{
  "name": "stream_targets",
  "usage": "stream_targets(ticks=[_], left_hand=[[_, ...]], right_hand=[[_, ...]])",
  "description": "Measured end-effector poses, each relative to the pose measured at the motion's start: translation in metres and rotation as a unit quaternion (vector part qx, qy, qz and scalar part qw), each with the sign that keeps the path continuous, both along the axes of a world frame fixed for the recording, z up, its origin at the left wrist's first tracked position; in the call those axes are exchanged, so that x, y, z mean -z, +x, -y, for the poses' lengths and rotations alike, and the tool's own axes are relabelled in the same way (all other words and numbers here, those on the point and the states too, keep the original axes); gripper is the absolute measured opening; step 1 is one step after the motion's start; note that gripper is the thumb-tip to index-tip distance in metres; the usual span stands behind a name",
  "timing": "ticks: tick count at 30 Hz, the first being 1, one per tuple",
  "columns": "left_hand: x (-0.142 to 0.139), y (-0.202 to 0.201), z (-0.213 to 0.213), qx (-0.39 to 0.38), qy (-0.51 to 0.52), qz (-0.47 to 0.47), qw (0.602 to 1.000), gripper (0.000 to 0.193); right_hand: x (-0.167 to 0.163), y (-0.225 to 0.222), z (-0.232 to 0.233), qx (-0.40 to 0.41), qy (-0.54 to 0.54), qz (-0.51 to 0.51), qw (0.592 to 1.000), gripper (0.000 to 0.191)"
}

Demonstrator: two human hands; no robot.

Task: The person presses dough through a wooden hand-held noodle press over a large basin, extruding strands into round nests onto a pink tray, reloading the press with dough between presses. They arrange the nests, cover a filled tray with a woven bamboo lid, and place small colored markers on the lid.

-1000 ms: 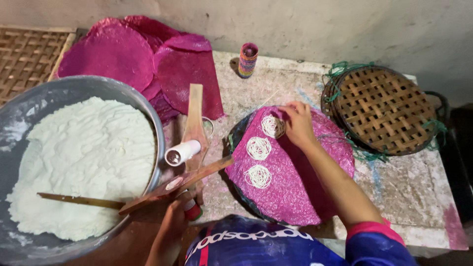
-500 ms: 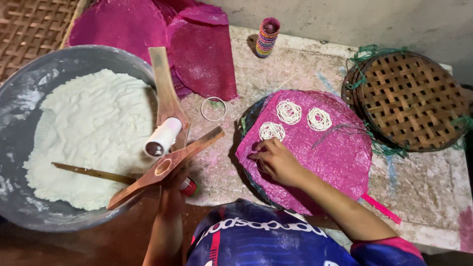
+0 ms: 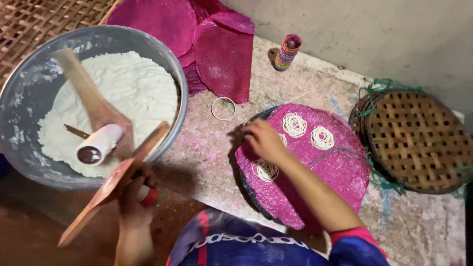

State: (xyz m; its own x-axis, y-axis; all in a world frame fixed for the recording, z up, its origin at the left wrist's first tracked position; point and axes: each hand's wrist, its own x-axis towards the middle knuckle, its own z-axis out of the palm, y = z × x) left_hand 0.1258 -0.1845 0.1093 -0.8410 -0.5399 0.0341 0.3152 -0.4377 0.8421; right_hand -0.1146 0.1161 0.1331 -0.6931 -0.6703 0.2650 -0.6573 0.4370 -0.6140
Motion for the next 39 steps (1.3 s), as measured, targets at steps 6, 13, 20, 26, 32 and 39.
stream_targets(ticks=[6, 13, 20, 26, 32, 39], left_hand=[[-0.011, 0.041, 0.033, -0.071, -0.022, 0.0, 0.997, 0.025], [-0.039, 0.026, 0.154, -0.199, -0.154, 0.022, 0.968, 0.02], [-0.083, -0.021, 0.261, -0.182, -0.363, -0.027, 0.913, 0.019], [-0.092, -0.077, 0.327, -0.107, -0.424, -0.031, 0.899, 0.019], [-0.07, -0.139, 0.358, 0.026, -0.362, 0.112, 0.925, 0.016], [-0.073, -0.188, 0.353, -0.044, -0.456, -0.088, 0.885, 0.04]], right_hand=[[0.0, 0.032, 0.072, -0.059, -0.031, 0.036, 0.997, 0.023], [-0.067, 0.067, 0.167, -0.062, -0.101, 0.061, 0.991, 0.022], [-0.053, 0.085, 0.349, -0.2, 0.241, 0.003, 0.95, 0.035], [-0.007, 0.096, 0.397, -0.156, 0.255, -0.084, 0.951, 0.024], [-0.014, 0.056, 0.401, -0.079, 0.295, 0.039, 0.951, 0.027], [-0.025, -0.029, 0.468, 0.004, 0.17, -0.169, 0.971, 0.032]])
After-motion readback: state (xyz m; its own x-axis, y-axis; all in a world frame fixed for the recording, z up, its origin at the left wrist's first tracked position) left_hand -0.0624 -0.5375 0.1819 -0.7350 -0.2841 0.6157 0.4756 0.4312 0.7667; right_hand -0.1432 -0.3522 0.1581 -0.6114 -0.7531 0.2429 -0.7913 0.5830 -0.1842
